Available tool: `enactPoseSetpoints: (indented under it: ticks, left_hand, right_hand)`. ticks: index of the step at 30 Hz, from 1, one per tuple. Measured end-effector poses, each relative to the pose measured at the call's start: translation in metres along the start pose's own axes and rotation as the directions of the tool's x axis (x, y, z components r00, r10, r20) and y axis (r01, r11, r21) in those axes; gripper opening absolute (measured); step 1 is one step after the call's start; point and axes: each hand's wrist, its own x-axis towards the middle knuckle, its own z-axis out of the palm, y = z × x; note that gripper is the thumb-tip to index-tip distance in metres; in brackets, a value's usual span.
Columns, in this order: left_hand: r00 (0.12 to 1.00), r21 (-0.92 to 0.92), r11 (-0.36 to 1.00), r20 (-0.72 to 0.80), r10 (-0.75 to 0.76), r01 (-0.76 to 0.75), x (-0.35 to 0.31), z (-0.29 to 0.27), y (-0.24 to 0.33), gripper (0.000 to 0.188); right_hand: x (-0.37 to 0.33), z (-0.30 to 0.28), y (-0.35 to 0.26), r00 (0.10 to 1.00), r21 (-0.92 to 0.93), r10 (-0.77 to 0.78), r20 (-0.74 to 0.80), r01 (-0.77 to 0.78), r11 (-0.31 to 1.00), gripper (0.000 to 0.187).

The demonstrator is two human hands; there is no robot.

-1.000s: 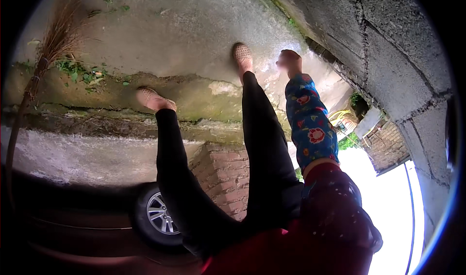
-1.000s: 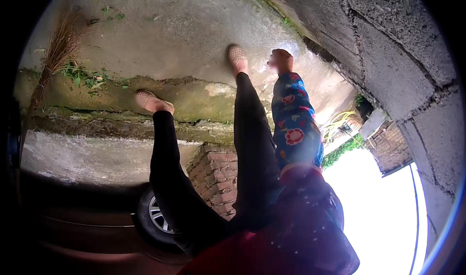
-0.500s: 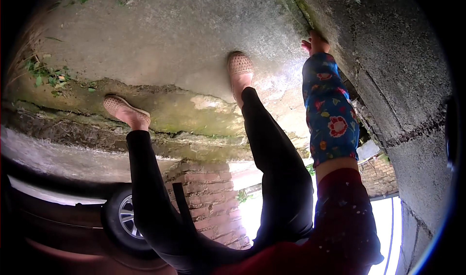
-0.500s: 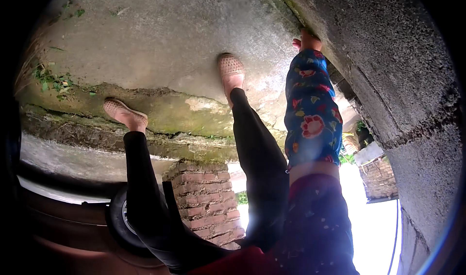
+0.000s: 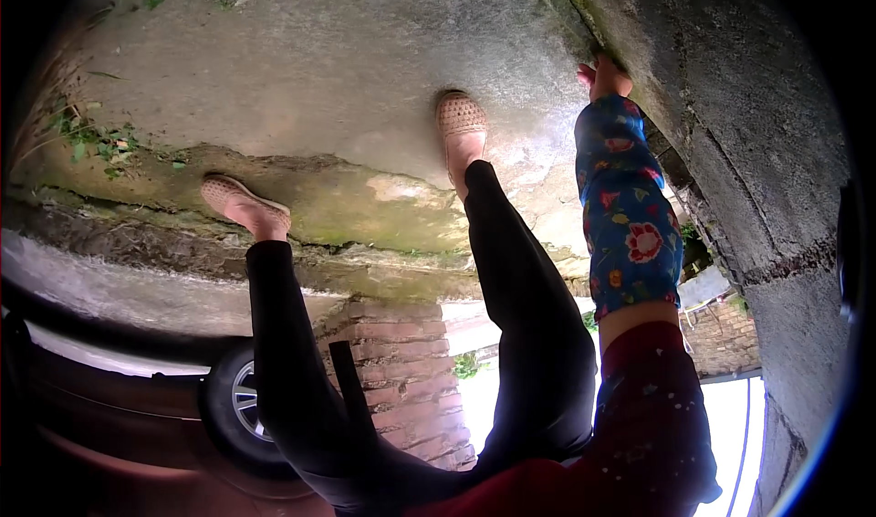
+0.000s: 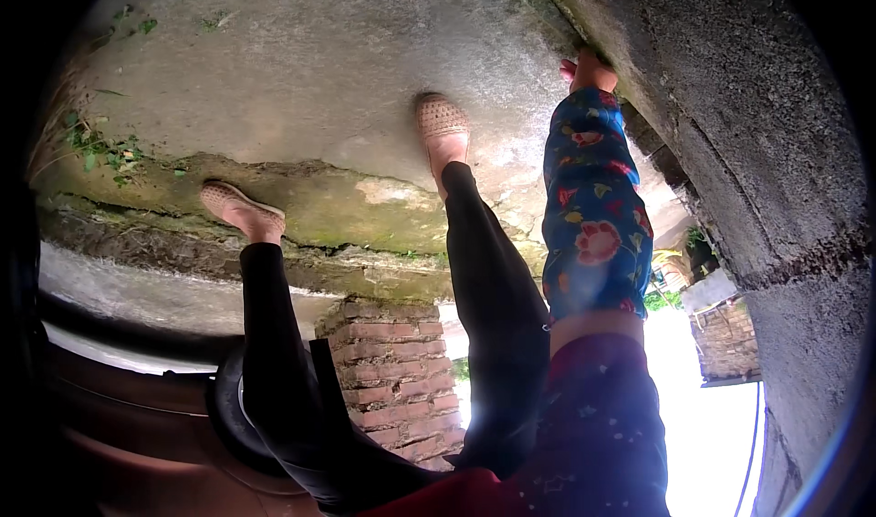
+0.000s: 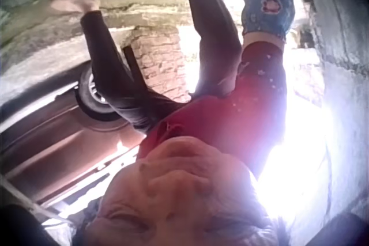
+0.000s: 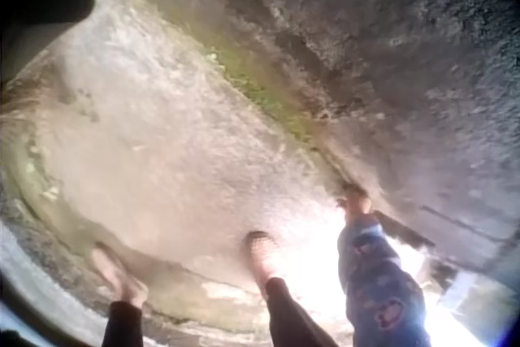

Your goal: The person picks up debris from a concrete walkway by hand and then uses a broom to sweep leaves and dirt into a dustpan.

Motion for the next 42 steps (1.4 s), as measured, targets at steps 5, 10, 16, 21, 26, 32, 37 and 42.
enactPoseSetpoints:
  ticks: [5, 10, 16, 21, 26, 32, 37, 42]
  left_hand:
    - [0.998, 0.097, 0.993, -0.004, -0.066, 0.066, 0.001, 0.0, -0.008, 0.051]
    - [0.999, 0.258, 0.965, 0.011, -0.042, 0.038, 0.009, -0.023, -0.014, 0.052]
    - [0.996, 0.085, 0.992, 0.014, -0.089, 0.088, -0.013, 0.009, 0.018, 0.053]
    - [0.99, 0.041, 0.99, 0.039, -0.136, 0.135, -0.001, 0.0, 0.004, 0.053]
    - [0.993, -0.056, 0.993, 0.065, -0.097, 0.101, 0.0, -0.021, 0.045, 0.033]
    - [0.952, -0.315, 0.906, 0.025, 0.304, -0.281, -0.003, -0.163, 0.267, 0.011]
    - [0.591, -0.573, 0.57, 0.176, 0.787, -0.588, -0.076, -0.427, 0.532, 0.017]
    - [0.542, -0.493, 0.305, -0.462, 0.701, -0.815, -0.136, -0.437, 0.56, 0.035]
  right_hand:
    - [0.006, -0.004, 0.009, 0.996, 0.064, 0.06, -0.067, -0.056, 0.996, 0.023]
    - [-0.01, 0.007, 0.006, 0.994, -0.005, -0.108, -0.016, 0.108, 0.994, 0.027]
    - [-0.008, 0.003, 0.007, 0.991, 0.044, -0.085, -0.101, 0.09, 0.995, 0.026]
    - [0.0, -0.008, 0.008, 0.994, 0.139, 0.029, -0.102, -0.015, 0.99, 0.022]
    - [-0.053, 0.015, 0.018, 0.998, 0.131, -0.057, 0.036, 0.052, 0.99, 0.018]
    - [-0.229, 0.11, -0.012, 0.846, 0.124, 0.069, 0.528, -0.158, 0.98, 0.012]
    - [-0.395, 0.221, -0.171, 0.585, 0.441, -0.304, 0.752, -0.104, 0.892, 0.009]
    - [-0.58, 0.271, -0.357, 0.231, 0.494, -0.548, 0.804, 0.254, 0.831, 0.008]
